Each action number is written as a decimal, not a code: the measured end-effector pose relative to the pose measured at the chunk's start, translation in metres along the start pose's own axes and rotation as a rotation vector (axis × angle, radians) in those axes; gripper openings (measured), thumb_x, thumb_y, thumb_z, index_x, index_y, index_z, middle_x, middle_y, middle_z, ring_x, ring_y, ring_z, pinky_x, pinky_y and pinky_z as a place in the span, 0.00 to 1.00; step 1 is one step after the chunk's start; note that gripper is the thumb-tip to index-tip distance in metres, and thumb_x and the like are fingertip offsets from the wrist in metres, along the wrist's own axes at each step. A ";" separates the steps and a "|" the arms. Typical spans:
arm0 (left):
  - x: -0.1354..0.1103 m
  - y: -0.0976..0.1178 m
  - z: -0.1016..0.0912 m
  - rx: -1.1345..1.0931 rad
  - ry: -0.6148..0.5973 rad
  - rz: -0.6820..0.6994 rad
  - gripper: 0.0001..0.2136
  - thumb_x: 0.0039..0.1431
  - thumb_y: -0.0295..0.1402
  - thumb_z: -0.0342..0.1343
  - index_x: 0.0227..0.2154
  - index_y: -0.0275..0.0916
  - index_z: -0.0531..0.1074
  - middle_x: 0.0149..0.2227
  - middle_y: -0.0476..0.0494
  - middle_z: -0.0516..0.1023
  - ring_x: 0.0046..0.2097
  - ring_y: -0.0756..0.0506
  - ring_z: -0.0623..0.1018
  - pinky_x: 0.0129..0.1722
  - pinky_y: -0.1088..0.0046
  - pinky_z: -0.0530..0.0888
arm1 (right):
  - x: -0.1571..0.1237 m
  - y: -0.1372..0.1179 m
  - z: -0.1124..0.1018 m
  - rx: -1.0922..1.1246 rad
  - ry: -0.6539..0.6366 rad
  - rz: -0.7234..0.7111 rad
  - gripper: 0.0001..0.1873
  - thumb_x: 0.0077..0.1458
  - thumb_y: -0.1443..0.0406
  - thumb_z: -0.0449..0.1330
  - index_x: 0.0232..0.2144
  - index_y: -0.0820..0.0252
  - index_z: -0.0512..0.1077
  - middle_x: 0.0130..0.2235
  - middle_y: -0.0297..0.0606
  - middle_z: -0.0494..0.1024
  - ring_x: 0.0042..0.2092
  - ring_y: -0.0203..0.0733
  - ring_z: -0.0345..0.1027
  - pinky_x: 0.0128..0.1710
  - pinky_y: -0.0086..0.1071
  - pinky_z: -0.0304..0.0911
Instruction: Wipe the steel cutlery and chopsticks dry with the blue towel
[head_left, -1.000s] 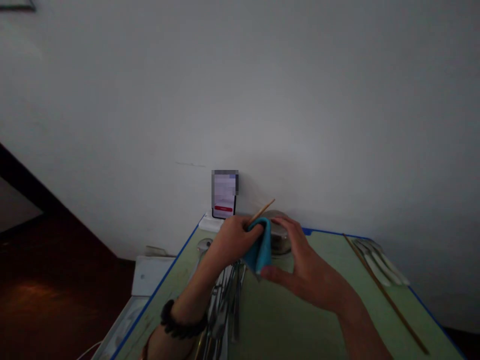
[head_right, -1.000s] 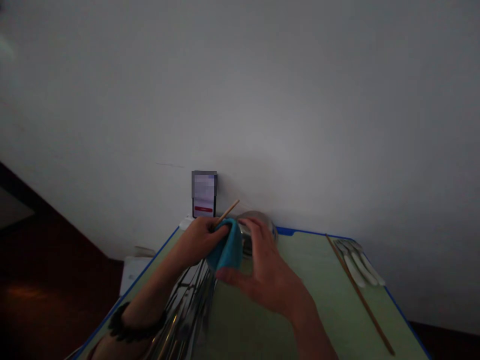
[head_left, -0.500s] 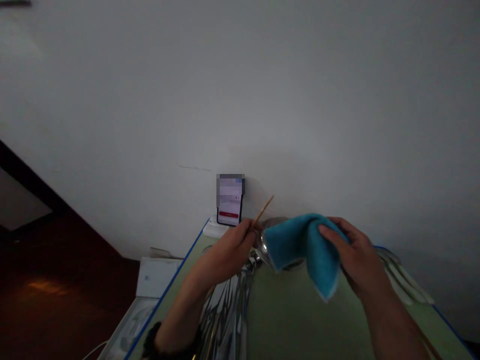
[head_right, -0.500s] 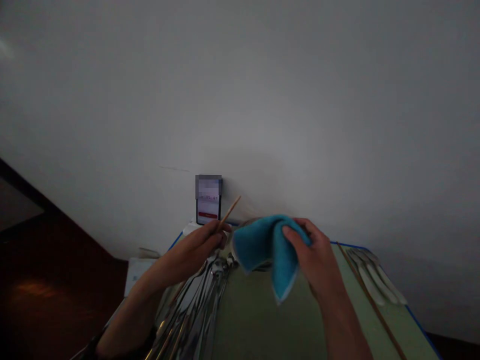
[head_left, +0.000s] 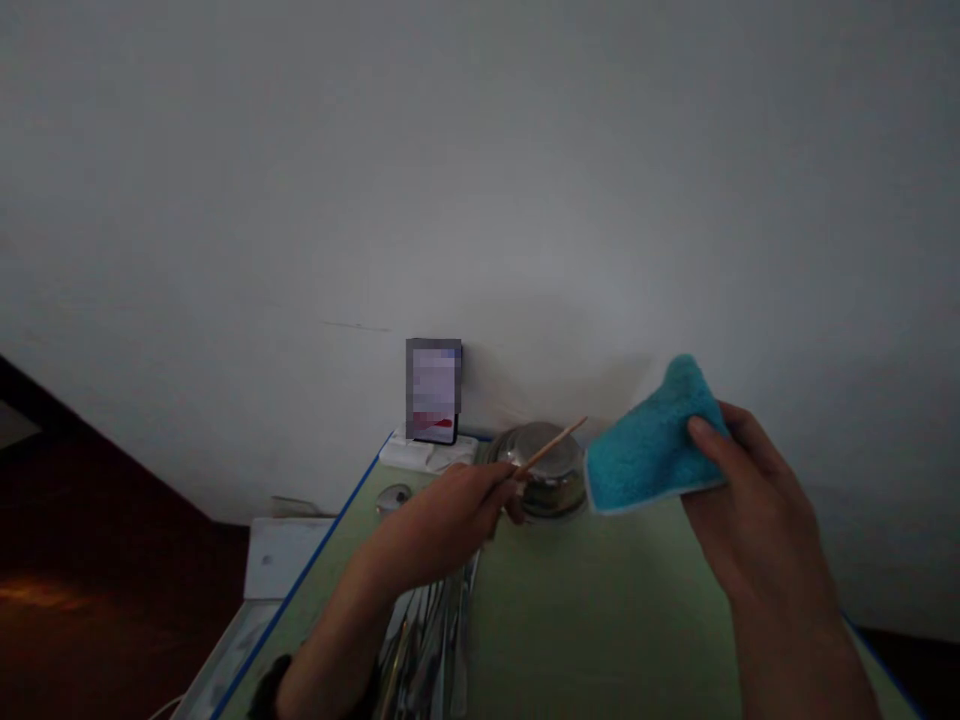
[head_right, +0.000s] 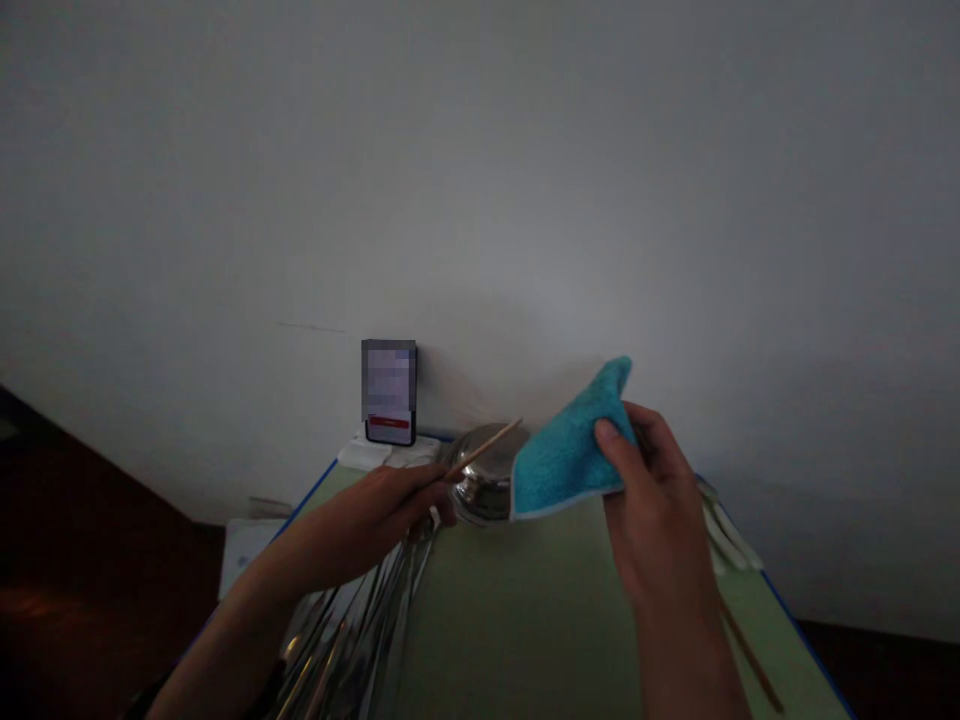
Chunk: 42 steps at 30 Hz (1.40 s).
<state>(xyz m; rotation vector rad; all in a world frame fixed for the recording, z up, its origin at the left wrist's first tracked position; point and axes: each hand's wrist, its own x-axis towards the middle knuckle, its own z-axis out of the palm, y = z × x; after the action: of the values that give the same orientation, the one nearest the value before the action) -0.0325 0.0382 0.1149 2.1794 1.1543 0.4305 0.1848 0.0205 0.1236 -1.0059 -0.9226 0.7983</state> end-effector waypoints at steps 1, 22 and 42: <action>0.000 0.002 0.001 -0.001 -0.013 -0.007 0.15 0.63 0.34 0.37 0.33 0.38 0.69 0.30 0.48 0.75 0.30 0.50 0.72 0.32 0.75 0.65 | -0.005 0.000 0.004 -0.132 -0.024 -0.088 0.07 0.48 0.61 0.59 0.33 0.51 0.69 0.37 0.32 0.73 0.37 0.40 0.67 0.36 0.35 0.63; -0.025 0.005 -0.021 0.238 0.086 0.045 0.15 0.59 0.43 0.44 0.37 0.43 0.73 0.31 0.47 0.77 0.31 0.48 0.73 0.31 0.76 0.65 | -0.011 0.003 -0.005 -1.046 -0.800 -0.347 0.15 0.53 0.55 0.53 0.41 0.50 0.71 0.40 0.35 0.77 0.40 0.47 0.70 0.40 0.43 0.63; -0.040 -0.006 -0.032 0.066 0.071 -0.015 0.14 0.58 0.40 0.43 0.30 0.38 0.70 0.25 0.50 0.70 0.27 0.51 0.68 0.28 0.78 0.65 | 0.000 -0.006 -0.025 -0.374 0.212 -0.403 0.07 0.50 0.59 0.57 0.33 0.50 0.71 0.32 0.30 0.72 0.34 0.37 0.66 0.36 0.32 0.61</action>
<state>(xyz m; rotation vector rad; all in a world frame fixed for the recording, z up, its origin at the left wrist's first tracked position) -0.0762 0.0200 0.1347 2.2263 1.2389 0.4728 0.2083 0.0100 0.1235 -1.1509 -1.0661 0.1775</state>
